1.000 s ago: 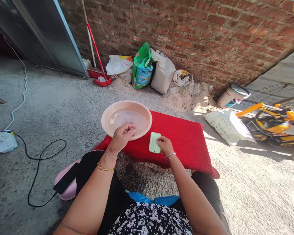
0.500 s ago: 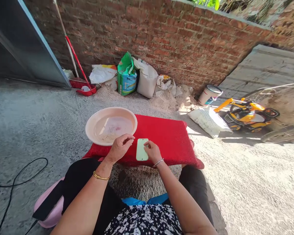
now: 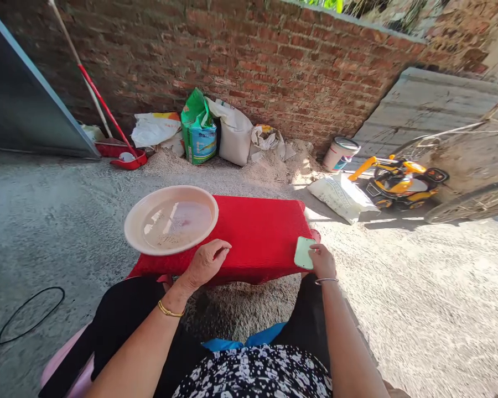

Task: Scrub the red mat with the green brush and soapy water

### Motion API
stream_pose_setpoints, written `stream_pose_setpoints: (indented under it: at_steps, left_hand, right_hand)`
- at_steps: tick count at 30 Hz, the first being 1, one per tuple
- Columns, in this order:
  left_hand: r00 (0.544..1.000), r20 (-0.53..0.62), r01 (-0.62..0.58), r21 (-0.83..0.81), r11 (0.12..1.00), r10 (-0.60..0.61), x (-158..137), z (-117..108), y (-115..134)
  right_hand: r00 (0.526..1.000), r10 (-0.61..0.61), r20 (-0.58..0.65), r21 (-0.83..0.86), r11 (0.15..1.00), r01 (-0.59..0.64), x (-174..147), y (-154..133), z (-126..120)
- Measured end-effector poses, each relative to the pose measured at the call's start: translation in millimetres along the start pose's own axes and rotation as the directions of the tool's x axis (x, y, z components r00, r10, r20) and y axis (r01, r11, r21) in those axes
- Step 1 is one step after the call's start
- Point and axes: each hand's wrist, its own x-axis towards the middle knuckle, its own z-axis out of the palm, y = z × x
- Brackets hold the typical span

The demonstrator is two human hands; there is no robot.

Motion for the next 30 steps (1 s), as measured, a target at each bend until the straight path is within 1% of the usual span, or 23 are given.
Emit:
stream_pose_setpoints:
  at_steps: [2,3,4,6,7,8,10,11,12,13,14,16,18,19,21,22,24,26,28,30]
  left_hand:
    - [0.999,0.015,0.032,0.000,0.999,-0.032,-0.7,5.4,-4.1]
    - [0.998,0.025,0.054,-0.009,0.999,-0.053,-1.5,9.2,-5.5]
    - [0.996,0.037,0.085,-0.031,0.996,-0.084,-2.5,14.0,-6.1]
    - [0.976,0.091,0.207,-0.139,0.968,-0.196,-5.6,26.5,-4.6]
    - [0.952,0.139,0.299,-0.226,0.927,-0.273,-7.5,33.7,-2.6]
    - [0.915,0.201,0.398,-0.325,0.858,-0.349,-9.7,41.3,0.2]
    - [0.830,0.337,0.557,-0.504,0.660,-0.444,-14.5,55.7,6.5]
    - [0.800,0.389,0.599,-0.566,0.566,-0.458,-17.0,61.9,9.6]
    - [0.783,0.424,0.618,-0.609,0.497,-0.455,-19.4,67.2,12.3]
    - [0.779,0.447,0.623,-0.634,0.458,-0.440,-21.6,71.6,14.5]
    - [0.783,0.457,0.618,-0.648,0.445,-0.422,-23.5,75.0,16.2]
    - [0.803,0.437,0.593,-0.647,0.479,-0.404,-26.2,79.3,17.6]
    - [0.807,0.374,0.585,-0.605,0.540,-0.456,-26.8,80.8,16.1]
    - [0.798,0.334,0.594,-0.574,0.563,-0.502,-26.3,80.4,14.2]
    - [0.770,0.261,0.621,-0.514,0.591,-0.582,-23.4,77.0,7.9]
    - [0.761,0.226,0.628,-0.489,0.605,-0.608,-21.1,74.1,3.9]
    - [0.754,0.140,0.634,-0.414,0.653,-0.642,-15.1,66.5,-4.6]
    - [0.759,0.030,0.639,-0.224,0.736,-0.650,-7.9,58.8,-12.0]
    - [0.774,-0.056,0.632,0.009,0.775,-0.631,-0.3,54.1,-16.8]
    - [0.780,-0.107,0.625,0.167,0.762,-0.616,6.3,53.8,-18.4]
  right_hand:
    - [0.988,0.039,-0.148,-0.026,0.999,-0.043,-3.4,12.1,-21.1]
    - [0.982,0.040,-0.187,-0.004,0.999,-0.041,-8.5,13.8,-24.3]
    - [0.981,0.025,-0.195,0.045,0.999,-0.016,-15.3,12.4,-22.7]
    - [0.989,-0.054,-0.135,0.197,0.977,0.080,-32.7,1.8,-8.0]
    - [0.990,-0.107,-0.092,0.274,0.953,0.128,-42.7,-6.1,3.3]
    - [0.986,-0.162,-0.048,0.338,0.926,0.169,-53.0,-14.6,16.0]
    - [0.966,-0.254,0.040,0.435,0.875,0.212,-73.2,-29.8,42.2]
    - [0.956,-0.282,0.083,0.472,0.856,0.211,-82.4,-35.3,54.5]
    - [0.947,-0.298,0.120,0.504,0.840,0.201,-90.6,-39.0,66.0]
    - [0.940,-0.306,0.152,0.534,0.826,0.182,-97.7,-41.0,76.4]
    - [0.934,-0.307,0.182,0.562,0.812,0.157,-103.8,-41.5,85.7]
    - [0.922,-0.305,0.238,0.610,0.786,0.102,-112.9,-40.1,100.8]
    - [0.893,-0.330,0.304,0.633,0.771,0.070,-117.6,-37.9,110.2]
    - [0.869,-0.361,0.337,0.630,0.773,0.077,-117.8,-36.9,112.1]
    - [0.826,-0.439,0.354,0.594,0.788,0.164,-111.8,-34.2,110.0]
    - [0.816,-0.476,0.328,0.560,0.793,0.237,-105.2,-31.6,105.9]
    - [0.813,-0.539,0.221,0.461,0.792,0.400,-85.6,-22.3,93.1]
    - [0.809,-0.578,0.109,0.339,0.786,0.517,-60.8,-6.8,77.7]
    - [0.811,-0.584,0.029,0.234,0.793,0.563,-37.1,12.1,64.1]
    - [0.824,-0.565,-0.038,0.166,0.810,0.563,-19.8,29.7,55.9]
